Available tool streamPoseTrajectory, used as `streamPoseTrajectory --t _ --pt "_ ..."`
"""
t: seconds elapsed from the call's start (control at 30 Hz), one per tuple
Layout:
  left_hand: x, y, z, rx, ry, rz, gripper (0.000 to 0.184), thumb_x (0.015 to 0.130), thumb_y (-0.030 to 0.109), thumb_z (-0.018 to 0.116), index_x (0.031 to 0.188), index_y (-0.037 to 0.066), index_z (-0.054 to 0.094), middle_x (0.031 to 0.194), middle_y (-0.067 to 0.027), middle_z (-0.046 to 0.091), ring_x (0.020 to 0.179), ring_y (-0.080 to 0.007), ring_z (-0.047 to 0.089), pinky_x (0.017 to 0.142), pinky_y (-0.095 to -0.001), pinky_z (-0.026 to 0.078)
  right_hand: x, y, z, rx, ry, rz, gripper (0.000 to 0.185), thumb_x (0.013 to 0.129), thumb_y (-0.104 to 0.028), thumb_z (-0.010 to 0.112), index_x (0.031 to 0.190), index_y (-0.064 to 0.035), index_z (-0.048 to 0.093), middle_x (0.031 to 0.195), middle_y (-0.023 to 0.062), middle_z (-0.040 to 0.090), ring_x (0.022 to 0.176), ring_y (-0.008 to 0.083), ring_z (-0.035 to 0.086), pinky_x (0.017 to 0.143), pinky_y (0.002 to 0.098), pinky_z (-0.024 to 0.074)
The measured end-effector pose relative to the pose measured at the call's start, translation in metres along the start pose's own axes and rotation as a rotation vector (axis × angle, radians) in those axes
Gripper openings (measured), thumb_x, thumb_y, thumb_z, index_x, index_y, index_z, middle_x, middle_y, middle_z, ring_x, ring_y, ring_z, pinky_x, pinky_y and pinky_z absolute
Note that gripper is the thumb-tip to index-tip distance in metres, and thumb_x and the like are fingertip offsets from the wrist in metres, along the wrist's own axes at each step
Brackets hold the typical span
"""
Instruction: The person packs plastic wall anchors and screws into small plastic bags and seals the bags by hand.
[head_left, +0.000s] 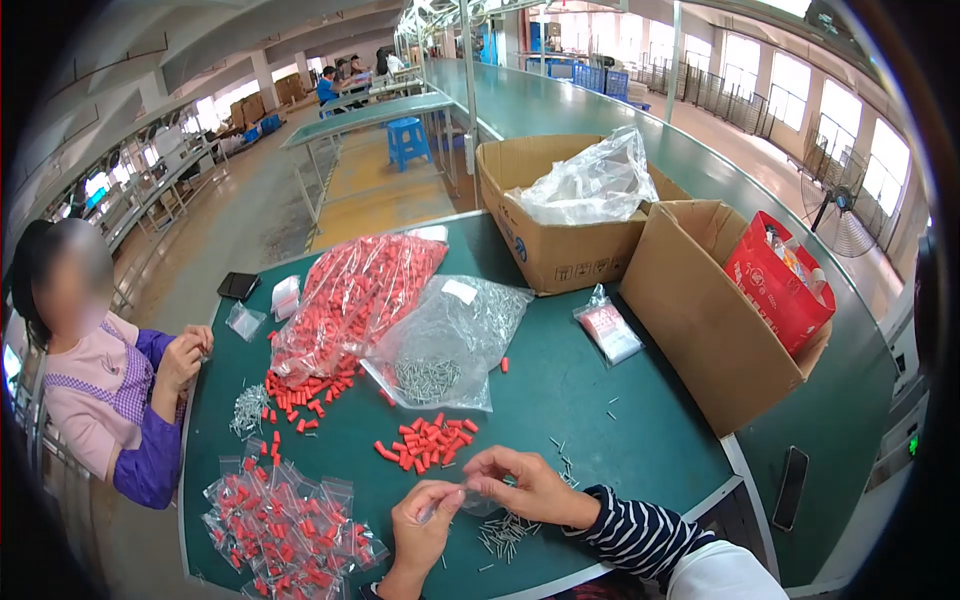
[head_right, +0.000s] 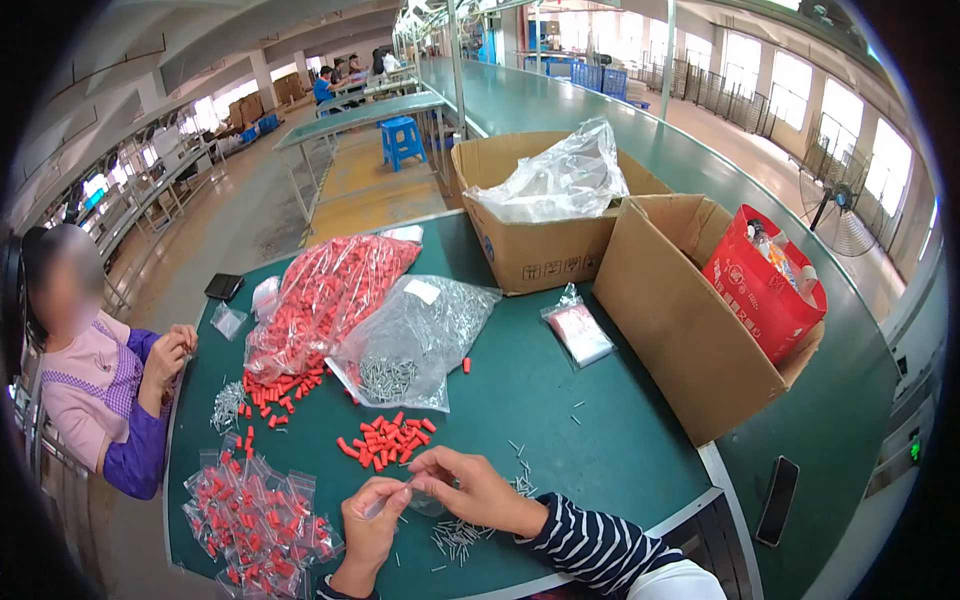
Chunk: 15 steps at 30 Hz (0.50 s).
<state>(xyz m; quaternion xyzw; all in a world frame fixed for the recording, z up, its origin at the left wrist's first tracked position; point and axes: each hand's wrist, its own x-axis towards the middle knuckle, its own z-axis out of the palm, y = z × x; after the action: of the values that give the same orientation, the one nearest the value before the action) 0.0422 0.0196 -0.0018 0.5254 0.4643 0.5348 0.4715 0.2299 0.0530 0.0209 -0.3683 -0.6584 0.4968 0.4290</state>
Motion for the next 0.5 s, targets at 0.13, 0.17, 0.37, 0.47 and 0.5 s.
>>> streamPoseTrajectory --t 0.13,0.17,0.37,0.47,0.5 --pt "0.001 0.002 -0.007 0.111 0.058 0.007 0.005 0.088 0.001 0.072 0.089 -0.003 0.069 0.09 -0.0047 0.066 0.08 -0.0085 0.06 0.07 -0.0231 0.049 0.002 -0.004 0.0 -0.112 0.126 -0.136 0.021 0.091 -0.008 0.069 0.11 0.0001 0.065 0.091 0.0063 0.067 0.08 0.0135 0.061 0.07 0.0272 0.0492" --pt "0.001 0.003 -0.005 0.088 0.09 0.024 0.005 0.087 0.0 0.073 0.089 -0.003 0.069 0.09 -0.0048 0.066 0.079 -0.0088 0.06 0.069 -0.0236 0.05 0.004 -0.007 0.0 -0.161 0.166 -0.186 0.021 0.09 -0.008 0.071 0.109 0.0002 0.066 0.091 0.0063 0.067 0.079 0.0133 0.061 0.07 0.0266 0.0488" --pt "0.001 -0.004 -0.005 0.09 0.119 0.118 0.015 0.078 0.0 0.081 0.084 -0.002 0.067 0.084 -0.0054 0.064 0.077 -0.0104 0.06 0.069 -0.0248 0.05 0.003 -0.014 -0.001 -0.189 0.059 -0.128 0.013 0.087 -0.004 0.07 0.099 0.0013 0.069 0.09 0.0119 0.066 0.082 0.0214 0.064 0.072 0.031 0.0503" --pt "0.003 -0.007 -0.003 0.204 0.108 0.257 0.018 0.076 -0.001 0.083 0.085 0.0 0.068 0.083 -0.0064 0.064 0.074 -0.0121 0.061 0.067 -0.0255 0.05 0.004 -0.016 0.003 -0.201 0.031 -0.116 0.013 0.087 -0.004 0.07 0.099 0.0014 0.07 0.088 0.0115 0.065 0.081 0.0212 0.064 0.071 0.0322 0.0507" --pt "0.004 -0.003 -0.002 0.247 0.104 0.297 0.018 0.075 -0.001 0.083 0.085 0.0 0.068 0.083 -0.0069 0.064 0.074 -0.0128 0.061 0.067 -0.0258 0.051 0.004 -0.017 0.003 -0.202 0.006 -0.09 0.012 0.087 -0.005 0.07 0.098 0.0015 0.069 0.087 0.0113 0.065 0.081 0.0211 0.064 0.071 0.0324 0.0508"
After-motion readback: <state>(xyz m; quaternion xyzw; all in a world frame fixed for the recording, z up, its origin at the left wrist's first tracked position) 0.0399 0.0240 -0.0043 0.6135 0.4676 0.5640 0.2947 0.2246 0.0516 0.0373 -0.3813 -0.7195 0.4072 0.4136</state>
